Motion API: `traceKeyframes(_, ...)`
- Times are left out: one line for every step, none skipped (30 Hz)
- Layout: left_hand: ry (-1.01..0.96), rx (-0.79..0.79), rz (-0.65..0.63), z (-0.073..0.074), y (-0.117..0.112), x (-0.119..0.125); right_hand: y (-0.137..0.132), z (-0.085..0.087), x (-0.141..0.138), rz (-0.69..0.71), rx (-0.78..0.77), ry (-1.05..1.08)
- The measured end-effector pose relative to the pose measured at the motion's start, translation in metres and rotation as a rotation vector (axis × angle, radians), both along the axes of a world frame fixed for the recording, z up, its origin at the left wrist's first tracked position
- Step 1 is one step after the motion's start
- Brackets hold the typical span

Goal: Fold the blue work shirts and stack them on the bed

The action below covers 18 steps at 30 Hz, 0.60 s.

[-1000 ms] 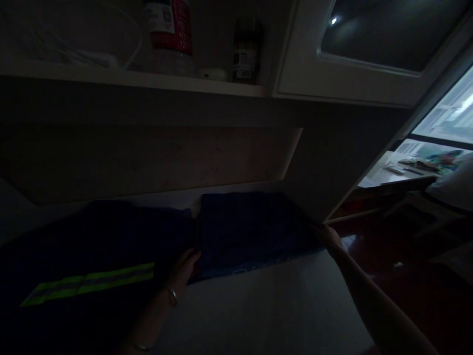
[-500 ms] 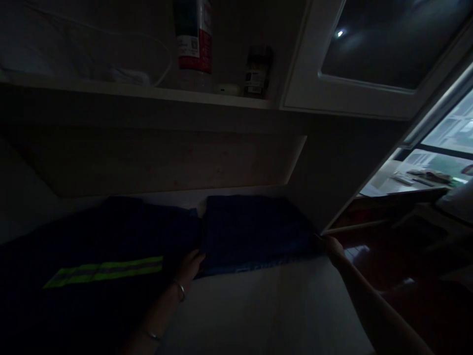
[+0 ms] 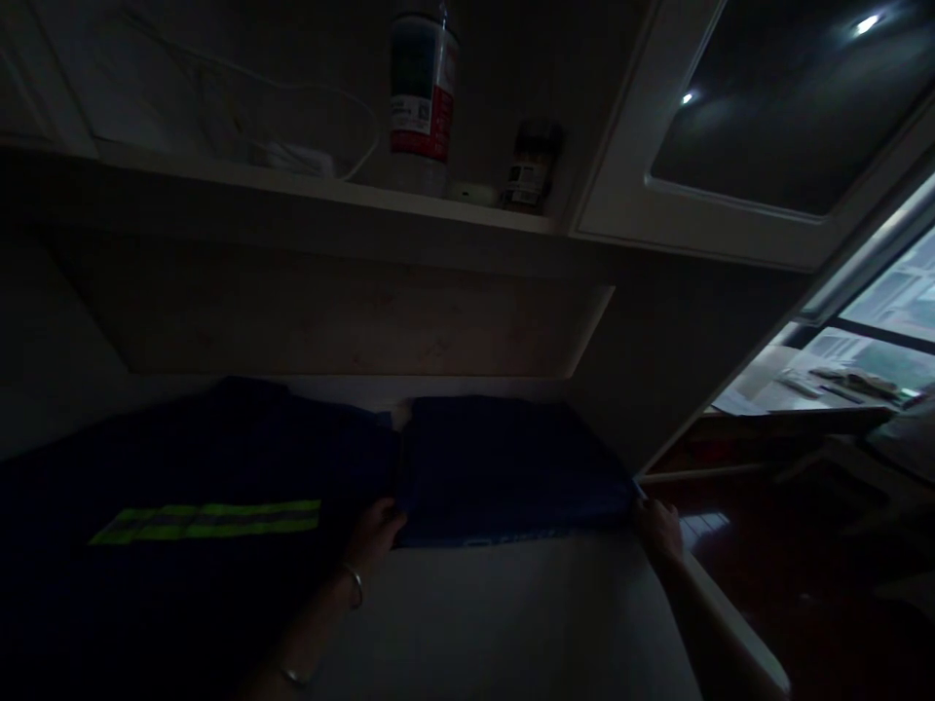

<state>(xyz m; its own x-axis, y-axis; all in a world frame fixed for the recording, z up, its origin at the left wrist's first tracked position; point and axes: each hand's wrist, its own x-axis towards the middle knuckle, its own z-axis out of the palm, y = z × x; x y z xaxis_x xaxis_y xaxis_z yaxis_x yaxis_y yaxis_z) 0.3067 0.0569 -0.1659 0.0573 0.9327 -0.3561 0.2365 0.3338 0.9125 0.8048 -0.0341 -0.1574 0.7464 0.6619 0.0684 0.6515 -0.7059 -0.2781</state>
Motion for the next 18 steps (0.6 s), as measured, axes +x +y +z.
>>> traceKeyframes(0.097,0.066,-0.030,0.002,-0.003,0.000,-0.002,-0.002,-0.003,-0.040,-0.014,0.008)
traceKeyframes(0.212,0.164,-0.051,0.005,-0.006,0.000,-0.003,-0.003,-0.008,-0.077,-0.018,0.001)
traceKeyframes(0.341,0.285,-0.063,0.009,-0.009,0.003,-0.002,-0.003,-0.013,-0.095,-0.002,-0.038)
traceKeyframes(0.470,0.417,-0.074,0.014,-0.013,0.007,0.001,-0.001,-0.021,-0.085,0.030,-0.104)
traceKeyframes(0.581,0.545,-0.095,0.020,-0.016,0.013,0.006,0.001,-0.031,-0.043,0.074,-0.190)
traceKeyframes(0.662,0.658,-0.135,0.026,-0.018,0.021,0.013,0.004,-0.042,0.029,0.119,-0.281)
traceKeyframes(0.709,0.745,-0.196,0.030,-0.020,0.032,0.022,0.007,-0.056,0.122,0.154,-0.358)
traceKeyframes(0.728,0.805,-0.270,0.033,-0.020,0.043,0.031,0.009,-0.070,0.225,0.164,-0.404)
traceKeyframes(0.729,0.846,-0.354,0.033,-0.020,0.054,0.040,0.009,-0.084,0.324,0.134,-0.403)
traceKeyframes(0.724,0.868,-0.435,0.031,-0.019,0.063,0.048,0.008,-0.096,0.410,0.067,-0.368)
traceKeyframes(0.723,0.869,-0.503,0.026,-0.017,0.071,0.054,0.004,-0.105,0.487,-0.022,-0.315)
traceKeyframes(0.727,0.851,-0.554,0.020,-0.015,0.075,0.058,-0.002,-0.111,0.550,-0.122,-0.254)
traceKeyframes(0.734,0.822,-0.590,0.013,-0.014,0.077,0.060,-0.009,-0.112,0.601,-0.212,-0.203)
traceKeyframes(0.739,0.793,-0.607,0.006,-0.013,0.077,0.060,-0.018,-0.109,0.634,-0.274,-0.172)
traceKeyframes(0.741,0.770,-0.612,-0.001,-0.012,0.075,0.058,-0.026,-0.101,0.648,-0.302,-0.165)
traceKeyframes(0.739,0.756,-0.612,-0.006,-0.011,0.072,0.055,-0.033,-0.091,0.647,-0.304,-0.178)
traceKeyframes(0.734,0.752,-0.614,-0.009,-0.011,0.069,0.052,-0.038,-0.079,0.643,-0.294,-0.199)
traceKeyframes(0.730,0.749,-0.616,-0.011,-0.011,0.067,0.048,-0.042,-0.067,0.638,-0.283,-0.218)
